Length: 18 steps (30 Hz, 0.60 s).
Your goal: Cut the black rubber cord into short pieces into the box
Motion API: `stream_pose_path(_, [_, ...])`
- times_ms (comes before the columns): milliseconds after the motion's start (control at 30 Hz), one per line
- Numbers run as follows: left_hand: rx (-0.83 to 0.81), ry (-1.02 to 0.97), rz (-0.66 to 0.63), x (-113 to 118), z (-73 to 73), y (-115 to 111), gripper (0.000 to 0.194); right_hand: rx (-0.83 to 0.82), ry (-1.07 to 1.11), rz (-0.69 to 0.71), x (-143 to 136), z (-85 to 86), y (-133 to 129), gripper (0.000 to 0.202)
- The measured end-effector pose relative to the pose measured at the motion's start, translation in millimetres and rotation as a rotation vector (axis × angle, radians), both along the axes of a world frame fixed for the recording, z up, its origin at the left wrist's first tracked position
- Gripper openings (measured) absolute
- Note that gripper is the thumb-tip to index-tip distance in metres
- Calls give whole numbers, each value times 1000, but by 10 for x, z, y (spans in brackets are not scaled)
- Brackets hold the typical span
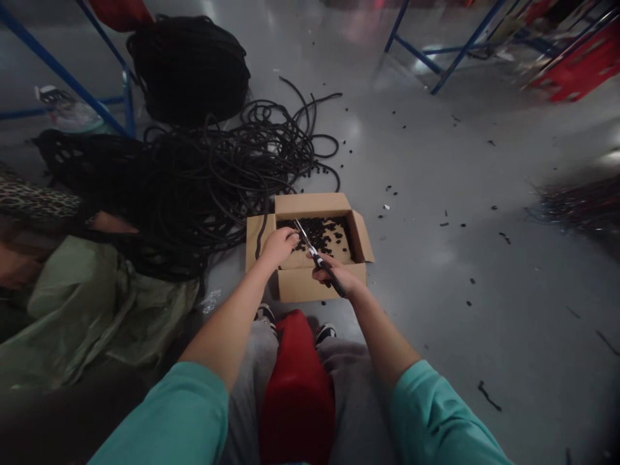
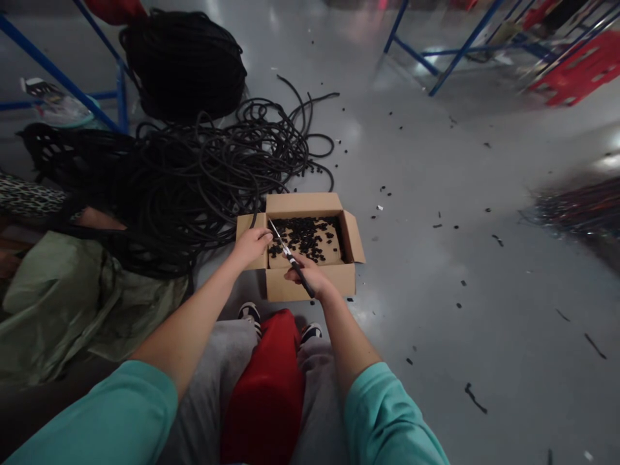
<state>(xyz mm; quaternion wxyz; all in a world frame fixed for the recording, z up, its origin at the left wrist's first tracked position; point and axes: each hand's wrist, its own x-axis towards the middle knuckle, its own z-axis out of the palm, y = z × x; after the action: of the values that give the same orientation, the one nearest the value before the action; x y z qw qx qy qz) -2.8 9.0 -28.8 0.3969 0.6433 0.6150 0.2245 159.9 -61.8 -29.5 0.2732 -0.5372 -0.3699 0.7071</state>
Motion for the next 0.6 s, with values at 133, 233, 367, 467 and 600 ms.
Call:
stream_pose_path(133, [-50,-68,5,-4,5,2,26,30,-21,3,-9,5,5,62])
stream_pose_path(233, [-53,-120,-21,-20,-42,10,27,39,-37,14,-10,33,9,60])
stream_pose_path(367, [-194,-260,32,-16,-60,-4,26,26,-41,45,13,53,14,59])
stream_pose_path(467, [-313,-394,59,4,1,-33,26,39,16,65,40,50,17,60])
stream_pose_path(600, [-376,-446,32,18,52,-53,27,63,39,59,56,33,22,60])
